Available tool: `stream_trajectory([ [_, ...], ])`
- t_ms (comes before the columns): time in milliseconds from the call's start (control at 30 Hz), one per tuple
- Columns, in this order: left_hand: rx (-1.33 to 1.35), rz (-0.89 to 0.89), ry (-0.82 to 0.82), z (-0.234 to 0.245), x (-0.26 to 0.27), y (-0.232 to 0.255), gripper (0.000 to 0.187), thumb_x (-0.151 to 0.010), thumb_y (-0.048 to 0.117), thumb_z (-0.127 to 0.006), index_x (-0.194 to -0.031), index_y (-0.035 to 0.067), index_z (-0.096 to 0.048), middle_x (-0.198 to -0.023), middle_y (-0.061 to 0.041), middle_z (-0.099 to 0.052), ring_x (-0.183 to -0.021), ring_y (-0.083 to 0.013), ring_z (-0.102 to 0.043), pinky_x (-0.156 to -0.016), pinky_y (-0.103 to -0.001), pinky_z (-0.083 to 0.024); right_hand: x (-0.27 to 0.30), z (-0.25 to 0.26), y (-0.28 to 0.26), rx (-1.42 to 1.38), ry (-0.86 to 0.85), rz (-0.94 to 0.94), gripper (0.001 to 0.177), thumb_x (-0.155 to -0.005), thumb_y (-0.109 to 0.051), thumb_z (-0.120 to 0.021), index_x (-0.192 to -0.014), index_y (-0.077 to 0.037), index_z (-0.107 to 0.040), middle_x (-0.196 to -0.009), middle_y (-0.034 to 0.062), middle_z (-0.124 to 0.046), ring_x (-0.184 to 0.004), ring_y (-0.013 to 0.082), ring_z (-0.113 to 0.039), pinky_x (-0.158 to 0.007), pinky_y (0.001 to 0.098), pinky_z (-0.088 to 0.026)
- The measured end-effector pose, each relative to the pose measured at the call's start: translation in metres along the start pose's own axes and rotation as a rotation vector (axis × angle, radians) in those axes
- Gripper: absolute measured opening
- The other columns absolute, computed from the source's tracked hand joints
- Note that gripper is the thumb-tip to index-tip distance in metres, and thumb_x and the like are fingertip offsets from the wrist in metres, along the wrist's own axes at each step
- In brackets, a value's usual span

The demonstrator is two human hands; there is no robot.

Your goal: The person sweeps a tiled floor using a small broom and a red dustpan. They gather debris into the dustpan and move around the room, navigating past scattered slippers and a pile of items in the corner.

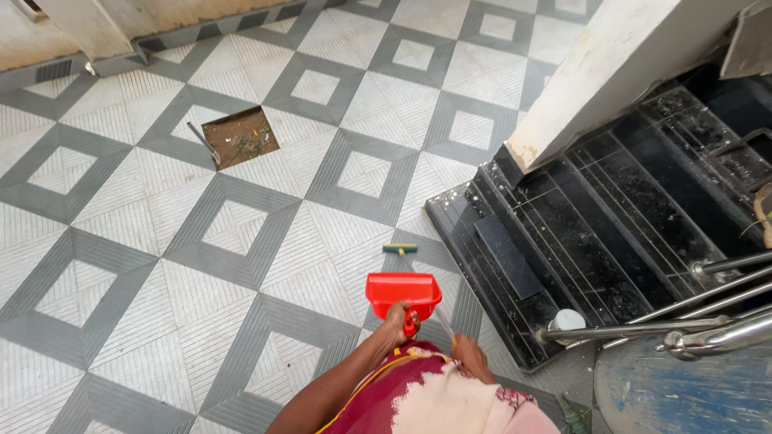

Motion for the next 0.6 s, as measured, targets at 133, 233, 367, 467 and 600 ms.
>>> stream_trajectory([
  [133,-0.008,-0.045,-0.026,0.002,0.013,0.030,0.021,-0.093,0.021,-0.047,-0.078,0.008,-0.045,-0.060,-0.004,-0.047,-0.050,-0.0149,-0.043,-0.043,-0.027,-0.041,-0.014,0.025,-0.017,0.060,0.012,0.007,0.027,-0.090,-0.017,-0.058,-0.111,-0.004,-0.069,-0.110,0.0238,-0.070,-0.107,0.0429,-0.067,-0.090,0.0519,-0.055],
  [233,0.119,-0.090,-0.038,0.015,0.026,0.052,0.019,-0.092,0.021,-0.047,-0.078,0.008,-0.046,-0.060,-0.002,-0.047,-0.050,-0.0131,-0.043,-0.043,-0.026,-0.040,-0.018,0.033,-0.024,0.101,-0.019,0.011,0.027,-0.090,-0.017,-0.057,-0.111,-0.004,-0.069,-0.111,0.0238,-0.070,-0.108,0.0431,-0.067,-0.091,0.0520,-0.055],
  [367,0.258,-0.146,-0.019,0.025,0.031,0.067,0.018,-0.091,0.021,-0.047,-0.078,0.009,-0.044,-0.061,-0.003,-0.048,-0.050,-0.0138,-0.044,-0.042,-0.025,-0.039,-0.049,0.040,-0.061,0.187,0.034,0.107,0.027,-0.091,-0.017,-0.056,-0.111,-0.005,-0.070,-0.113,0.0239,-0.070,-0.110,0.0435,-0.067,-0.093,0.0523,-0.055],
  [467,0.283,-0.187,-0.031,0.030,0.033,0.066,0.017,-0.091,0.020,-0.048,-0.079,0.008,-0.045,-0.063,-0.004,-0.049,-0.051,-0.0137,-0.045,-0.044,-0.026,-0.041,-0.063,0.048,-0.078,0.268,0.069,0.175,0.027,-0.092,-0.016,-0.055,-0.112,-0.005,-0.070,-0.114,0.0239,-0.070,-0.112,0.0437,-0.067,-0.094,0.0525,-0.054],
  [600,0.356,-0.243,-0.047,0.039,0.039,0.076,0.016,-0.090,0.020,-0.049,-0.081,0.006,-0.049,-0.063,-0.004,-0.050,-0.051,-0.0127,-0.044,-0.043,-0.025,-0.041,-0.063,0.060,-0.073,0.297,-0.039,0.140,0.031,-0.089,-0.019,-0.061,-0.116,-0.009,-0.071,-0.118,0.0208,-0.069,-0.116,0.0409,-0.066,-0.098,0.0502,-0.054],
])
Point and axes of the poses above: each hand's wrist, its own x-axis away from the middle knuckle, its own z-axis out of the back of the hand, y = z × x, the point moved 3 cm from there along -x, towards the middle knuckle
